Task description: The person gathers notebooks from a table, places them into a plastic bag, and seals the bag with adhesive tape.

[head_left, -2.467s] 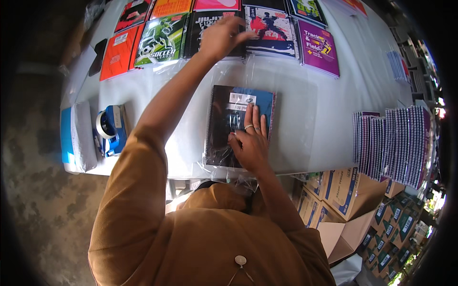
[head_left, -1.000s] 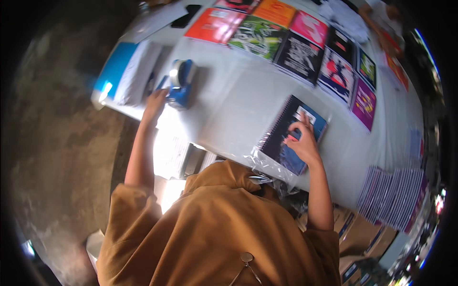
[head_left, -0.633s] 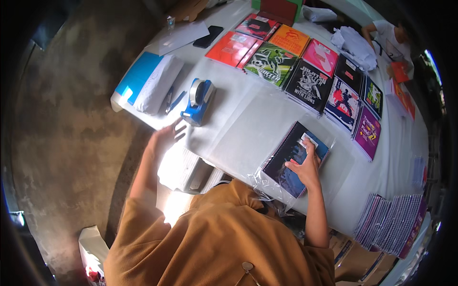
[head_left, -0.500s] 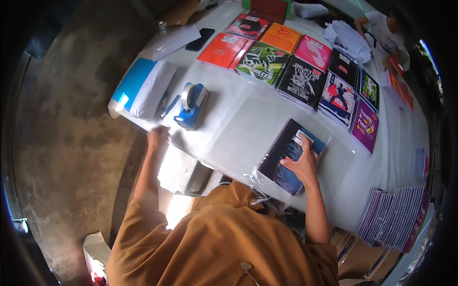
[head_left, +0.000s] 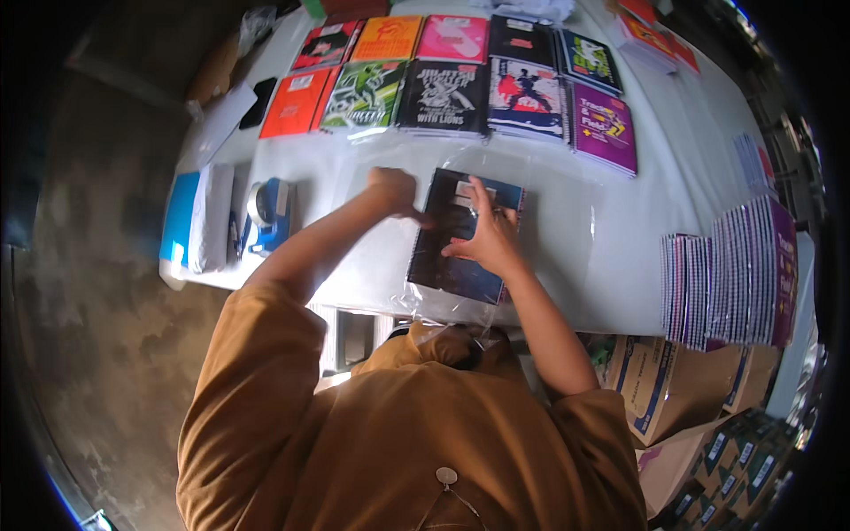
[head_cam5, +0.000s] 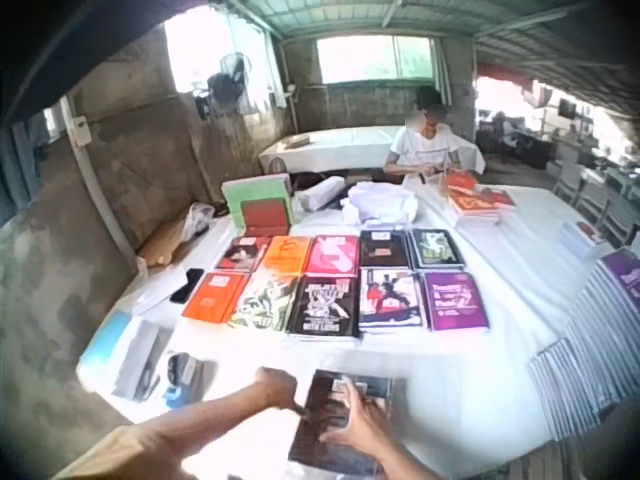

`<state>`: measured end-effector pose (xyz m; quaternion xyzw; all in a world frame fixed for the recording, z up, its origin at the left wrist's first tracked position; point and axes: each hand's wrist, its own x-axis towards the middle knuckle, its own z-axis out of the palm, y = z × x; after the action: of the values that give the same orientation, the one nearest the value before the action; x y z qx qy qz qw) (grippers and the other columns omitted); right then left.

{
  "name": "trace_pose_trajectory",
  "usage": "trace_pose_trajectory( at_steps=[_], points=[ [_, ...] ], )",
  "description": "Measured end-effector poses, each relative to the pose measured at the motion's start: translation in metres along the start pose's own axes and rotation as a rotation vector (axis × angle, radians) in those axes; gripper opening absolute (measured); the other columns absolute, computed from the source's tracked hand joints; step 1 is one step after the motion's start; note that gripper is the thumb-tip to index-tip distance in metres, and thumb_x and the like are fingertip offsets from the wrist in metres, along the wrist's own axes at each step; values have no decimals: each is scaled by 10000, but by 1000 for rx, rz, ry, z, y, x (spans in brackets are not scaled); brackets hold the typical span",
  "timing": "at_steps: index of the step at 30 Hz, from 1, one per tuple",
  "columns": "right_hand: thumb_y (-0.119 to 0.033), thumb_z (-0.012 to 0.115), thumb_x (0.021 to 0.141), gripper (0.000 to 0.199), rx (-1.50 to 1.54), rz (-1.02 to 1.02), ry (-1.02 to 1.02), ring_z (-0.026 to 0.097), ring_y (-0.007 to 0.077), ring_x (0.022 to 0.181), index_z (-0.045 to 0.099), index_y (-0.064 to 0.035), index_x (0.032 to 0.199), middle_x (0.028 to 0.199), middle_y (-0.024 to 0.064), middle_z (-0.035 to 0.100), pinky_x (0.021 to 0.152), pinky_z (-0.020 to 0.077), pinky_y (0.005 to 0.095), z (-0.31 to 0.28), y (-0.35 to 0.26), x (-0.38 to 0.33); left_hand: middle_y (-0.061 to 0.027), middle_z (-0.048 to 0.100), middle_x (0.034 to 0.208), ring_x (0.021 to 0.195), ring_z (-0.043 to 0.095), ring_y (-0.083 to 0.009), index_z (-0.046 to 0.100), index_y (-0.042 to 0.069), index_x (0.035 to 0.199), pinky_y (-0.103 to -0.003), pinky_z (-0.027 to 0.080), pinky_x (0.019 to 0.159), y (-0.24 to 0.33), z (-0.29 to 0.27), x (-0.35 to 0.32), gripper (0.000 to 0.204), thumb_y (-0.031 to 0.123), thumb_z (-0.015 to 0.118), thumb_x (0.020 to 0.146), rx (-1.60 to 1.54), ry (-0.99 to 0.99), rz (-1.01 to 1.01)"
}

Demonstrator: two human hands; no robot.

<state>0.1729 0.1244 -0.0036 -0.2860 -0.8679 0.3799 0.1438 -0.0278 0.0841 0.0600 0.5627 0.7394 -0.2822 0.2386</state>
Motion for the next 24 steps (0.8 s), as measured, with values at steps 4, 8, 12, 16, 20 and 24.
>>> trace_pose_trajectory(
  at_steps=[4, 8, 12, 16, 20, 24],
  points=[
    [-550, 779, 556, 1234, -196, 46, 390, 158, 398, 1359, 86, -28, 1433, 1454, 222, 235, 1067, 66, 522, 6, -7, -6, -141, 665, 969, 967, 613, -278, 696, 71, 943, -396, 474, 830, -72, 97, 19, 637, 655, 633, 695, -685, 438, 83],
    [-541, 631, 768, 996, -285, 507, 391, 237, 355, 1336, 125, 27, 1411, 1434, 251, 238, 1089, 87, 470, 37, 75, -33, -195, 219, 1467, 1376, 146, -339, 258, 51, 1416, -439, 121, 1104, 44, 111, 11, 813, 646, 347, 869, -985, 498, 53],
    [-334, 689, 801, 818, 1148, 140, 374, 352, 236, 1219, 171, -17, 1348, 1290, 138, 355, 1040, 270, 393, -8, 12, -43, -157, 222, 1465, 1367, 170, -261, 192, 43, 1430, -339, 141, 1103, 50, 86, -43, 797, 559, 449, 881, -1806, 591, 359],
    [-185, 788, 703, 881, 987, -238, 454, 443, 200, 1112, 194, -29, 1334, 1180, 120, 409, 935, 392, 348, -36, -44, -49, -104, 479, 1178, 1097, 451, -199, 283, 27, 1362, -302, 308, 981, 42, 72, -82, 726, 472, 550, 854, -1816, 883, 612],
    [-177, 794, 685, 751, 724, -303, 398, 480, 213, 1071, 358, -8, 1272, 1159, 116, 443, 922, 403, 336, -45, -27, -32, -89, 537, 1126, 1032, 514, -205, 464, 0, 1248, -314, 335, 964, 43, 52, -82, 504, 365, 518, 905, -1503, 1133, 427],
    [-140, 776, 701, 747, 653, -253, 438, 500, 195, 1024, 360, -12, 1308, 1128, 120, 475, 888, 423, 314, -53, -41, -23, -119, 580, 1162, 1129, 499, -223, 577, -27, 1140, -337, 311, 1009, 35, 23, -111, 363, 251, 423, 964, -1475, 1165, 389]
  ],
)
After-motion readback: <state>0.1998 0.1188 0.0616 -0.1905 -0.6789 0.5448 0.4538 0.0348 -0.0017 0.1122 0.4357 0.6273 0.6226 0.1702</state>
